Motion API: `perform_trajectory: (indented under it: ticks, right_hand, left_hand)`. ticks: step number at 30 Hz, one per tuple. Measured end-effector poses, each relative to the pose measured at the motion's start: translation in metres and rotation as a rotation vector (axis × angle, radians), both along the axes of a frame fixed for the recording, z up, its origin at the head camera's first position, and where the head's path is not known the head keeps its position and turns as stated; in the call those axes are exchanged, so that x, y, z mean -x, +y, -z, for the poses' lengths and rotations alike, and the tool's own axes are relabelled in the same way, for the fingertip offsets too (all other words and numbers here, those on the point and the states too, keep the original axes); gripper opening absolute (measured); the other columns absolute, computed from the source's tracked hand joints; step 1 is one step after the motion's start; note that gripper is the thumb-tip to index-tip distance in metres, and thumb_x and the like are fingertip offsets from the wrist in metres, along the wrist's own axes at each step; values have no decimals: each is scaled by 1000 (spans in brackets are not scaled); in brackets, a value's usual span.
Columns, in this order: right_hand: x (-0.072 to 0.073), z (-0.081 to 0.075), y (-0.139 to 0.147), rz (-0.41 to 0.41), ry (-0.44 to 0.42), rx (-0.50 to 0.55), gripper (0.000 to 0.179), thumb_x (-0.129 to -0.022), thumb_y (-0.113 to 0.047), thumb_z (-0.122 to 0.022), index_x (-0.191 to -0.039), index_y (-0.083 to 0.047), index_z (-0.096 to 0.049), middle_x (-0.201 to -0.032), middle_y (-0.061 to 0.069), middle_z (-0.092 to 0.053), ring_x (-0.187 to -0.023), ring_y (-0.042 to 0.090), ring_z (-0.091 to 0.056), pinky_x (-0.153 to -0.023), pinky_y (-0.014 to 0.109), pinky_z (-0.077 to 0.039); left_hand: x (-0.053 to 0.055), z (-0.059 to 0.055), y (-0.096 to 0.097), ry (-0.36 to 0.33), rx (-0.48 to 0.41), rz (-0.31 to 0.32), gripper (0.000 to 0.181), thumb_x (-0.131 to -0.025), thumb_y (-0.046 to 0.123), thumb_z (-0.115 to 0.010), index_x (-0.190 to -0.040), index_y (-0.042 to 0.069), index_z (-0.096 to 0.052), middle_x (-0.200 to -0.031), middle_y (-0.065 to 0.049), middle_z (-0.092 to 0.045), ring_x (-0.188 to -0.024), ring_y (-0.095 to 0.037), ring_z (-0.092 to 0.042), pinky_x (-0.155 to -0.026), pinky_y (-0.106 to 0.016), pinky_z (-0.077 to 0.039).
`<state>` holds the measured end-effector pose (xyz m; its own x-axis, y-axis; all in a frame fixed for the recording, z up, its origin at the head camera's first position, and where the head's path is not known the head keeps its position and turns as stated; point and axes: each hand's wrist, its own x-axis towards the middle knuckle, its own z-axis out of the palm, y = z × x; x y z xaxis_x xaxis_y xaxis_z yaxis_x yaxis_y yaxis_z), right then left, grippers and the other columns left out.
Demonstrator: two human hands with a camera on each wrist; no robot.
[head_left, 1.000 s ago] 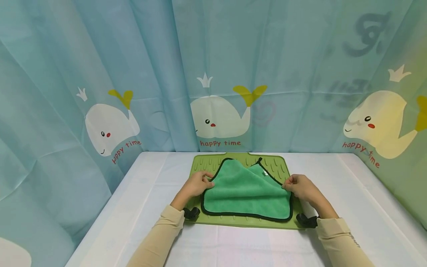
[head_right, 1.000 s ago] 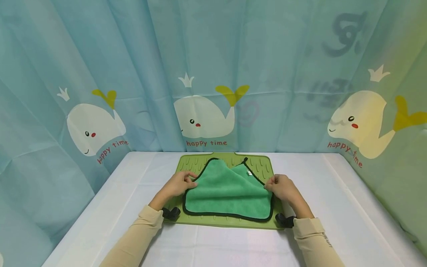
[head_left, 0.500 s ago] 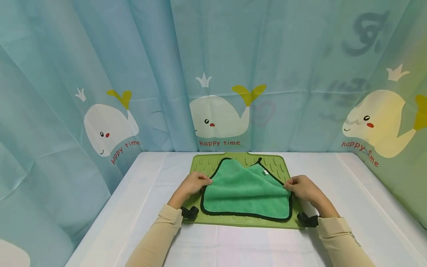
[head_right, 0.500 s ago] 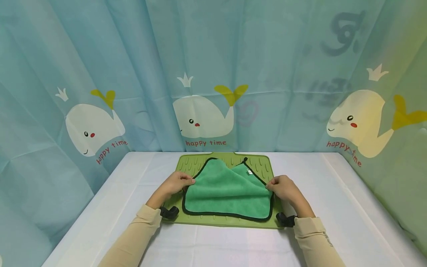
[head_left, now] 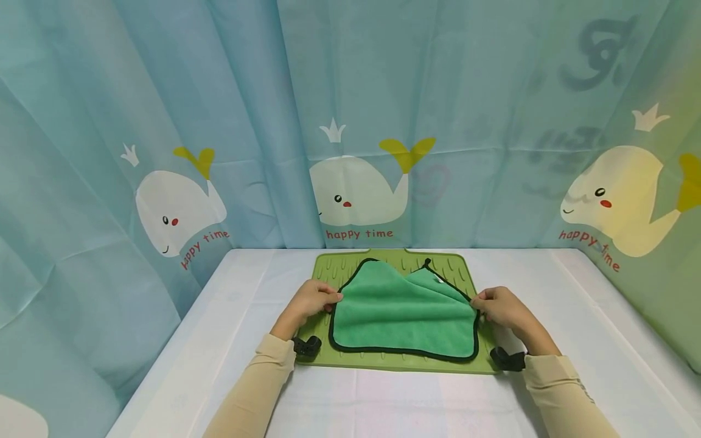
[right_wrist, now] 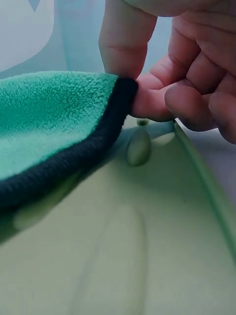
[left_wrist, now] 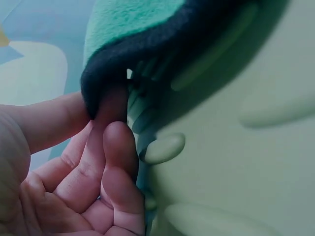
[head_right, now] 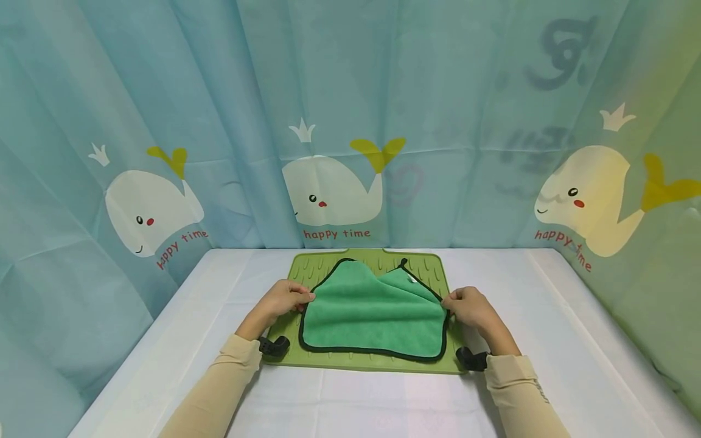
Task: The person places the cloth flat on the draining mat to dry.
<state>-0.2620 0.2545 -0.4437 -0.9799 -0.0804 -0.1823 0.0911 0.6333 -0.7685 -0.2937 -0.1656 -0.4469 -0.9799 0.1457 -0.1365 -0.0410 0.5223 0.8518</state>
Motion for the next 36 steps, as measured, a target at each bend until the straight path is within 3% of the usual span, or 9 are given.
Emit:
perform_trajectory:
  ticks: [11,18,25,36]
  right_hand:
    - [1,2,4,-29,-9,35,24,-105,-18,-56,-102,3,-66,-77,1,-56,-69,15,-52,-62,30,-42]
    - [4,6,3,-61,-48,140,33,-104,-28,-61,-114,3,-66,-72,-1,-52,-66,13,-49,-61,29,-45]
    - [10,16,14,-76,-38,249,38,-104,-25,-62,-123,7,-63,-73,-3,-50,-62,10,-45,-62,27,-44]
    - [14,26,24,-103,-35,295,32,-103,-23,-63,-118,5,-65,-74,-6,-50,-63,7,-45,-62,26,-44]
  left_hand:
    - [-1,-2,0,-25,-34,-11,18,-98,21,-71,-100,5,-78,-92,-7,-69,-73,-17,-63,-64,-27,-45]
    - [1,1,1,-38,-50,-40,21,-99,24,-68,-104,6,-78,-89,-5,-69,-72,-16,-63,-63,-26,-45]
    - [2,3,2,-28,-69,-52,21,-100,22,-67,-107,5,-78,-94,-6,-69,-73,-17,-62,-64,-27,-45]
    - [3,3,1,-57,-95,-44,19,-99,18,-68,-106,2,-77,-92,-5,-67,-74,-16,-62,-66,-26,-47]
